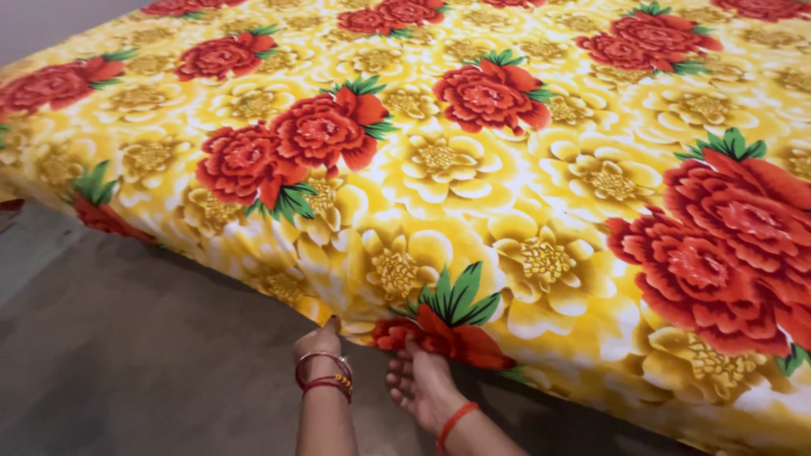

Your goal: The person smooths and tucks a floral-patterned bedsheet onto a mattress. They work along the edges and corners, pulling the fabric taut and folding it under the mattress to create a neat appearance.

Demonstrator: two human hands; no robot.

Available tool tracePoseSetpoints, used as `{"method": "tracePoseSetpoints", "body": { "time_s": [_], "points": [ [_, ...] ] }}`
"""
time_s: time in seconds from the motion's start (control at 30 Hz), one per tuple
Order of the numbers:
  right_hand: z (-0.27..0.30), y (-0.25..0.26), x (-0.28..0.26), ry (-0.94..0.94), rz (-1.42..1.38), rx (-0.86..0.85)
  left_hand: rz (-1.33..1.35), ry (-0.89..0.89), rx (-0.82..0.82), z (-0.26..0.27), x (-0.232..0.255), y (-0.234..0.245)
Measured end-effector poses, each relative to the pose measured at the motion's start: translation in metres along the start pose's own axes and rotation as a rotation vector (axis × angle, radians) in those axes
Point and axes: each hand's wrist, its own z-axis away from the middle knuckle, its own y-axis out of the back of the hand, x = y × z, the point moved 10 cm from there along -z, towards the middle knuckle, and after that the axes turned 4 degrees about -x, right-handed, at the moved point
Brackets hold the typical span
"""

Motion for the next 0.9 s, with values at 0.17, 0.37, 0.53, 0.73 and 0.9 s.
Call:
{"method": "tracePoseSetpoints", "body": {
  "time_s": [0.17, 0.37, 0.53, 0.73, 0.9],
  "points": [
    [0.029, -0.032, -0.021, 0.242, -0.260, -0.170, 0.661, 0.146, -0.148, 0.028, 0.013, -0.018],
    [0.042, -0.023, -0.038, 0.368, -0.548, -0.129, 0.789, 0.140, -0.236, 0.094, 0.086, -0.046],
    [0.022, -0.030, -0.055, 0.253, -0.794, -0.235, 0.807, -0.132, -0.227, 0.082, 0.111, -0.073],
    [0.037, -0.049, -0.060, 0.153, -0.683, -0.364, 0.829, -0.062, -0.310, 0.087, 0.109, -0.077],
    [0.057, -0.051, -0.060, 0.144, -0.597, -0.439, 0.945, -0.094, -0.336, 0.104, 0.121, -0.075]
  ]
}}
